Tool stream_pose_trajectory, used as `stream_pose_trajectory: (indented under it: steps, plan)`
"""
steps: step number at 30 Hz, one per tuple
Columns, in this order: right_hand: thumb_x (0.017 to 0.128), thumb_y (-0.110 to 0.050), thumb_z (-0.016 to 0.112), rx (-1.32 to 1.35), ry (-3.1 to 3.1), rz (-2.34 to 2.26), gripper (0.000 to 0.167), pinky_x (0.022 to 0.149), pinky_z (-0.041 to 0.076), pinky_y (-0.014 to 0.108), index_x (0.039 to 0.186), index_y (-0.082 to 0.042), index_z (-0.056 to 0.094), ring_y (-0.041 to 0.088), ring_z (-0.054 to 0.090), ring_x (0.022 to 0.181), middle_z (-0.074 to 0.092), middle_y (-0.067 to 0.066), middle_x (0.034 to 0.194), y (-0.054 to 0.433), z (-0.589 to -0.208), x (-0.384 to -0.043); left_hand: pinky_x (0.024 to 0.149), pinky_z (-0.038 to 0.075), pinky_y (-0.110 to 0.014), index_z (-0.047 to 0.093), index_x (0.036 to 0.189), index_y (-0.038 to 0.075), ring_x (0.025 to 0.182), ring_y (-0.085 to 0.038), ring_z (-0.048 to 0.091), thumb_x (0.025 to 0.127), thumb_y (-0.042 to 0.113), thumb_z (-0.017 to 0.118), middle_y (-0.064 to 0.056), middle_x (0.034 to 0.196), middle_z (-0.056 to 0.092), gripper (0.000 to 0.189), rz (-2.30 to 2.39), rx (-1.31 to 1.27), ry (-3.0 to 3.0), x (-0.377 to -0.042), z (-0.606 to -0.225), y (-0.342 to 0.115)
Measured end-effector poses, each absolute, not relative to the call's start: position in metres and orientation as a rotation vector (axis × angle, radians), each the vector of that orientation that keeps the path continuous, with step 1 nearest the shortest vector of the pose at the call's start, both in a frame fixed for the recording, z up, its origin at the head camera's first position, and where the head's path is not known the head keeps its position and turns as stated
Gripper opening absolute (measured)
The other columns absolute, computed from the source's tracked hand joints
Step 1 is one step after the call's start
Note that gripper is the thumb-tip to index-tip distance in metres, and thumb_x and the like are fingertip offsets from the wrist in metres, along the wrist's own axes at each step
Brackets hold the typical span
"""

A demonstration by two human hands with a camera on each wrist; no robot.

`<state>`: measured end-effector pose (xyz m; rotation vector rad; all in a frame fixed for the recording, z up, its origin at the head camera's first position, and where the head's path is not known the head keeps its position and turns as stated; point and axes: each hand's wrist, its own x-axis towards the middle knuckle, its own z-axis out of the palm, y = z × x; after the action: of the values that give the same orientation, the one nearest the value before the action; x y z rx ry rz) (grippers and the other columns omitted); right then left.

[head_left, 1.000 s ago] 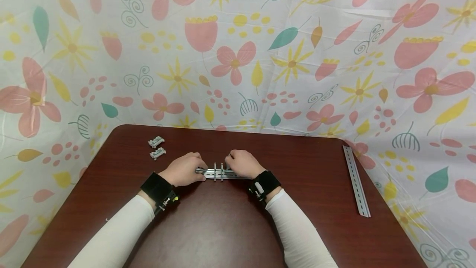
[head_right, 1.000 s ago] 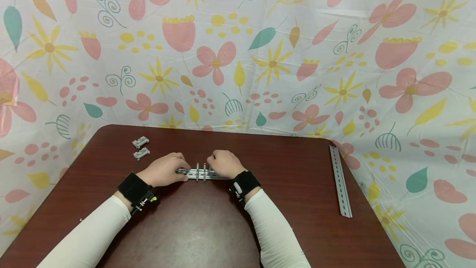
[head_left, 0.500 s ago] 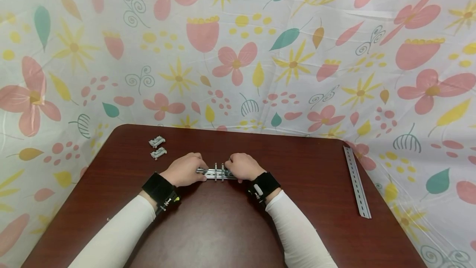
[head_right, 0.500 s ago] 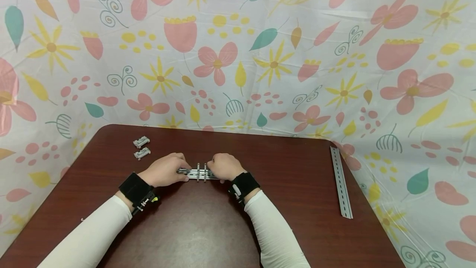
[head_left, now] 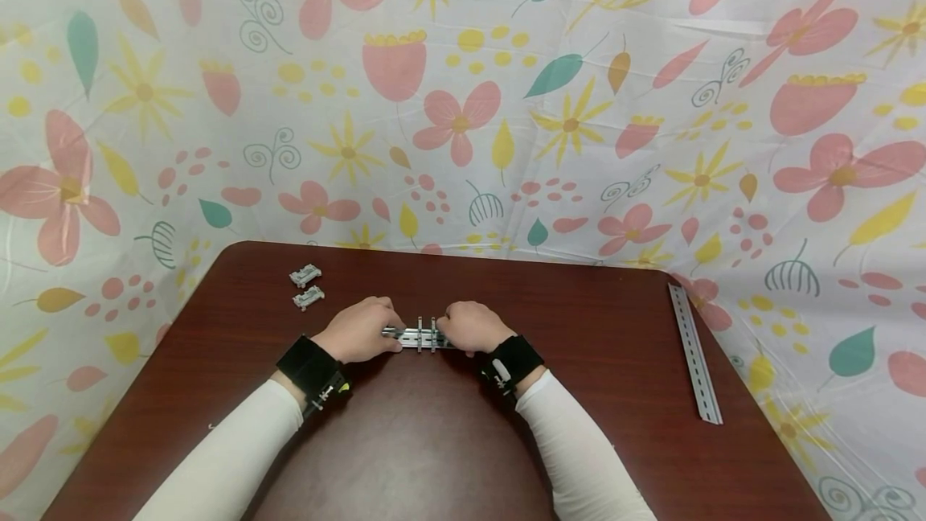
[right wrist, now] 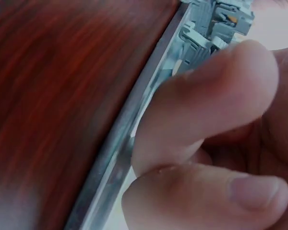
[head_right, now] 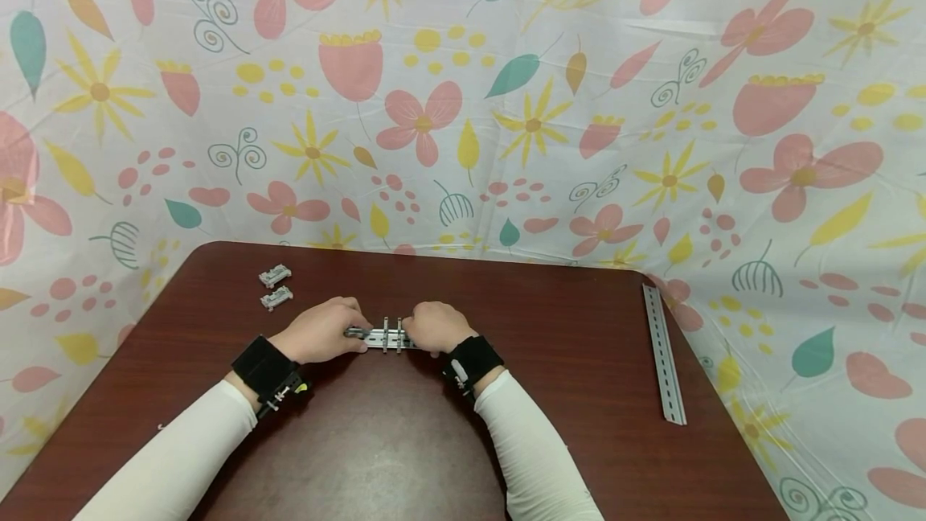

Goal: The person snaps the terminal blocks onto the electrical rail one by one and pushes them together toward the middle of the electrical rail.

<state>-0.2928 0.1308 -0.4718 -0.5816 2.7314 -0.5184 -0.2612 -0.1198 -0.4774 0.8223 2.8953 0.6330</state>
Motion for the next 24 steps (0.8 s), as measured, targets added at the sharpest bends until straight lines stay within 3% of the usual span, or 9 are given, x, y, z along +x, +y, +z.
stream_pose_trajectory:
  steps: [14,24]
  plan:
    - [0.115,-0.029,0.052,-0.606,2.691,-0.470,0.046,0.067,0.056,0.032,0.073,-0.016,0.063,0.016,0.061,0.044,0.059,0.000,0.058,0.1312,-0.4692,-0.2915,0.085,0.057,-0.041,0.088,0.117,0.014,0.104,-0.024,0.066,0.095,0.025,0.092,0.004,0.105,0.068,0.026,0.634,0.823,2.914,-0.2621,-0.4791,-0.1198]
    - [0.116,-0.028,0.052,-0.587,2.699,-0.398,0.055,0.056,0.053,0.033,0.063,-0.018,0.059,0.016,0.057,0.041,0.055,-0.002,0.053,0.1270,-0.4669,-0.2877,0.084,0.058,-0.041,0.088,0.116,0.015,0.104,-0.023,0.067,0.094,0.027,0.092,0.004,0.105,0.068,0.026,0.632,0.807,2.918,-0.2627,-0.4791,-0.1193]
